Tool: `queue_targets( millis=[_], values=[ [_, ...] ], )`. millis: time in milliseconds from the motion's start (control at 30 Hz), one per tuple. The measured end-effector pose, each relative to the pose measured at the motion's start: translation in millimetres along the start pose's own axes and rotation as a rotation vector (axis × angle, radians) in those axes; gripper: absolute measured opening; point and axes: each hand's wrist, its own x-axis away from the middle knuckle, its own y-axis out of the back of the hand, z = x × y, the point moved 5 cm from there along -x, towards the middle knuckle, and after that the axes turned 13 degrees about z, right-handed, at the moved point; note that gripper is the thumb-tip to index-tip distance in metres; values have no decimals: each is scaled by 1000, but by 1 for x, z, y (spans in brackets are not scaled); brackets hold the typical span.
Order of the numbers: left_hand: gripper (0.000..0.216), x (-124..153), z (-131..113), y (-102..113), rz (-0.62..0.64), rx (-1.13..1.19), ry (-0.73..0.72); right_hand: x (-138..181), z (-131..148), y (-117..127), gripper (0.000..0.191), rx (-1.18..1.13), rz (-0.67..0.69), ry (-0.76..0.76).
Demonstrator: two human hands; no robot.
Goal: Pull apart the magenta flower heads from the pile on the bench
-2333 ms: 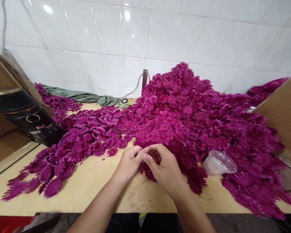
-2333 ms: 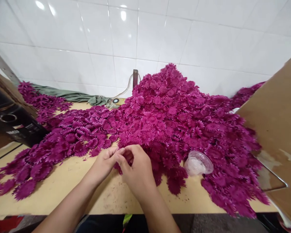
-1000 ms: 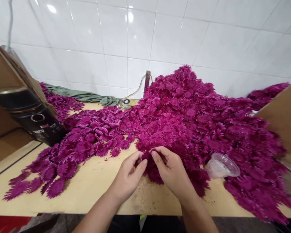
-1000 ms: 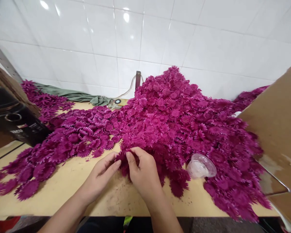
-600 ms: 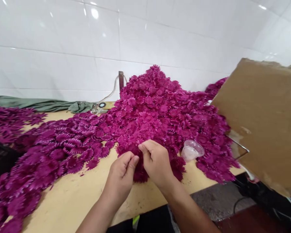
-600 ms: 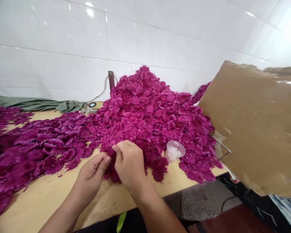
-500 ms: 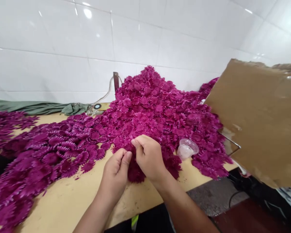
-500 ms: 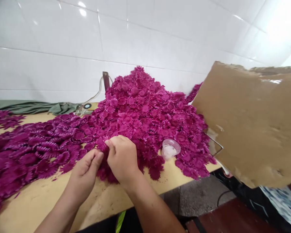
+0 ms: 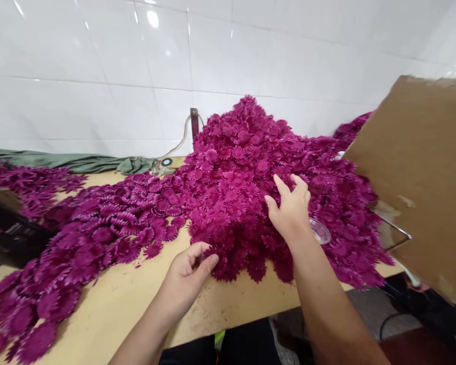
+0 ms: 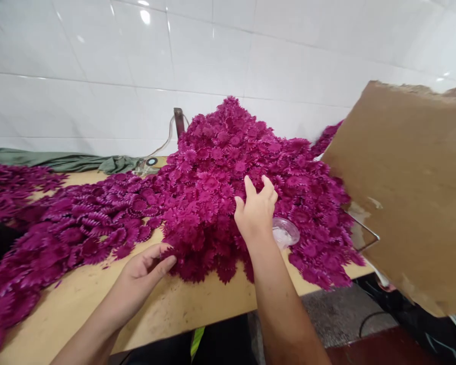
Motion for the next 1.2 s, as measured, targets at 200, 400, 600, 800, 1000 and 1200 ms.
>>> queue_targets(
  millis=[200, 400, 600, 800, 1000, 1200],
  values=[
    [38, -8, 14, 1, -80, 1, 25, 42, 51, -6, 22, -241, 234, 242],
    [50, -13, 26, 5, -97, 122, 69, 71, 80, -39, 4, -688, 785, 125],
    [55, -6, 24, 5, -73, 158, 26, 74, 76, -54, 11, -896, 876, 5],
    [42, -3, 18, 2, 42, 109, -27, 75, 70, -52, 15, -884, 726, -38],
    [36, 0, 8, 3, 10, -37, -158, 80, 81, -51, 16, -980, 676, -3],
    [30, 14, -11, 9, -63, -137, -264, 56, 48, -37, 13, -796, 352, -61]
  ],
)
